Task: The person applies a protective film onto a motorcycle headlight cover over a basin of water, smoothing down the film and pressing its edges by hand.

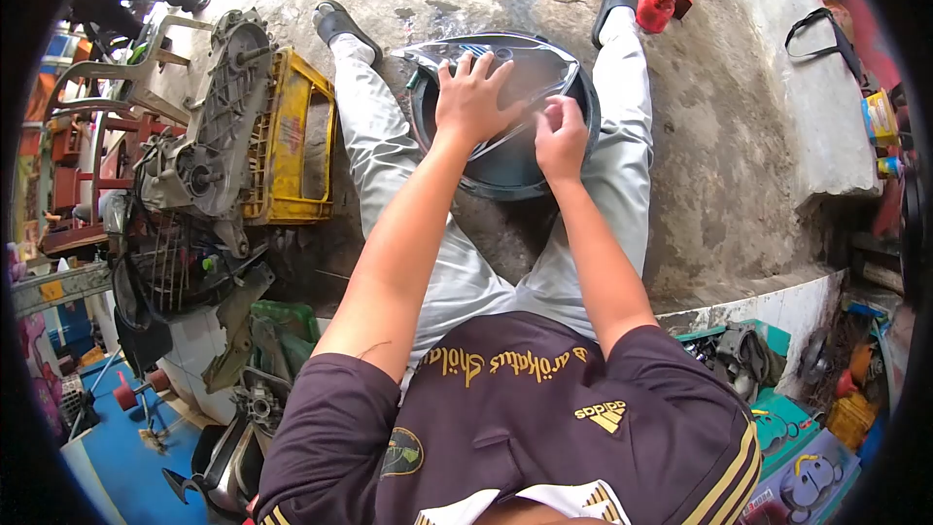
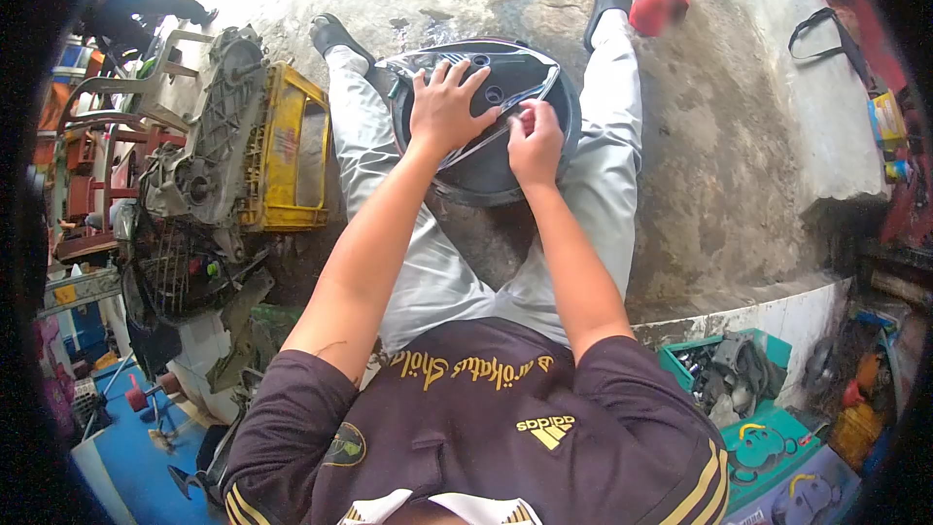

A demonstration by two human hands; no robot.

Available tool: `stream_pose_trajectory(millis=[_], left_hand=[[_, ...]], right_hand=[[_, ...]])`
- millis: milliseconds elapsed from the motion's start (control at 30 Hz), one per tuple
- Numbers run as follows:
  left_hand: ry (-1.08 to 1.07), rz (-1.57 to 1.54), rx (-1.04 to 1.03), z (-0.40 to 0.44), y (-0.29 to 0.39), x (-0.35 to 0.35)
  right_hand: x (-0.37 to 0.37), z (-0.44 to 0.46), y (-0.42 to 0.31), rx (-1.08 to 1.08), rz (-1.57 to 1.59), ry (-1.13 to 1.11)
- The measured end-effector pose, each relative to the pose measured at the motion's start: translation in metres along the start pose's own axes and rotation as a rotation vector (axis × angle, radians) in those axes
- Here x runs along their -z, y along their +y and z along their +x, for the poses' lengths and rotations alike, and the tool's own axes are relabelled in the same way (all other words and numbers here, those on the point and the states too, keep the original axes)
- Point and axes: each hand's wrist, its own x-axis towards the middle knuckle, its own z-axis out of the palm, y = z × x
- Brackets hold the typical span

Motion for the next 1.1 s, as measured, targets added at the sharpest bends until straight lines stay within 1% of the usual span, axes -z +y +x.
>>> stream_pose_trajectory(millis=[33,100,167,200,233,300,333,367,433,467,500,567,600,700,733,767,833,867,900,967,1000,1033,1100], left_hand=[[0.000,-0.009,0.002,0.000,-0.002,-0.001],[-0.002,-0.005,0.000,0.002,-0.002,0.002],[-0.008,-0.010,0.002,0.000,0.002,0.001],[-0.008,-0.011,0.000,0.000,0.002,0.001],[-0.007,-0.008,-0.003,0.001,-0.001,0.002],[-0.003,0.000,-0.006,0.003,-0.003,0.005],[-0.004,0.000,-0.004,0.003,-0.001,0.005],[-0.005,-0.003,-0.002,0.002,0.001,0.003],[0.003,-0.007,0.000,0.001,0.002,0.002],[0.006,-0.017,-0.002,0.001,0.001,0.001],[0.008,-0.024,-0.003,0.001,0.000,0.001],[0.006,-0.017,0.000,0.002,-0.002,0.001],[0.002,-0.016,0.002,0.001,0.000,0.001],[-0.004,-0.021,0.008,0.001,0.001,0.002],[-0.002,-0.018,0.006,0.002,0.001,0.002],[0.001,-0.016,0.007,0.002,0.001,0.002],[0.003,-0.018,0.010,0.002,0.001,-0.001],[0.012,-0.007,0.005,0.001,0.001,-0.001],[0.022,0.005,0.000,0.001,0.001,-0.002],[0.017,-0.014,-0.002,0.000,0.000,-0.001],[0.011,-0.032,-0.005,0.001,-0.001,0.000],[0.012,-0.030,-0.008,0.001,-0.002,0.001],[0.002,-0.025,-0.012,0.000,-0.001,0.002]], right_hand=[[0.001,-0.004,-0.003,0.084,0.004,-0.080],[0.001,-0.001,-0.001,0.084,-0.018,-0.062],[-0.003,0.005,0.006,-0.090,-0.038,0.110],[-0.003,0.002,0.005,0.010,-0.057,0.085],[-0.001,-0.001,0.004,0.010,-0.053,0.087],[0.003,-0.004,0.001,0.024,-0.002,-0.061],[0.004,0.000,0.000,-0.035,0.012,-0.035],[0.002,0.002,0.004,-0.037,0.009,-0.037],[-0.003,0.004,0.010,-0.120,0.009,0.040],[-0.001,0.000,0.006,-0.005,-0.031,0.026],[-0.001,-0.001,0.003,-0.004,-0.027,0.025],[0.002,-0.001,0.002,-0.050,0.035,-0.077],[0.000,0.002,0.006,-0.065,0.014,-0.018],[-0.003,0.003,0.007,-0.048,0.035,0.046],[-0.001,0.000,0.006,0.012,0.032,-0.003],[-0.001,0.001,0.004,0.014,0.036,-0.001],[0.002,0.001,0.003,-0.024,0.015,-0.043],[0.000,0.005,0.006,-0.074,0.031,0.002],[-0.001,0.003,0.008,-0.075,0.028,0.001],[-0.007,0.002,0.007,0.026,-0.011,0.084],[-0.002,-0.002,0.003,0.079,-0.033,0.001],[-0.002,0.000,0.002,0.080,-0.032,0.004],[0.001,0.003,0.007,0.005,-0.012,-0.032]])
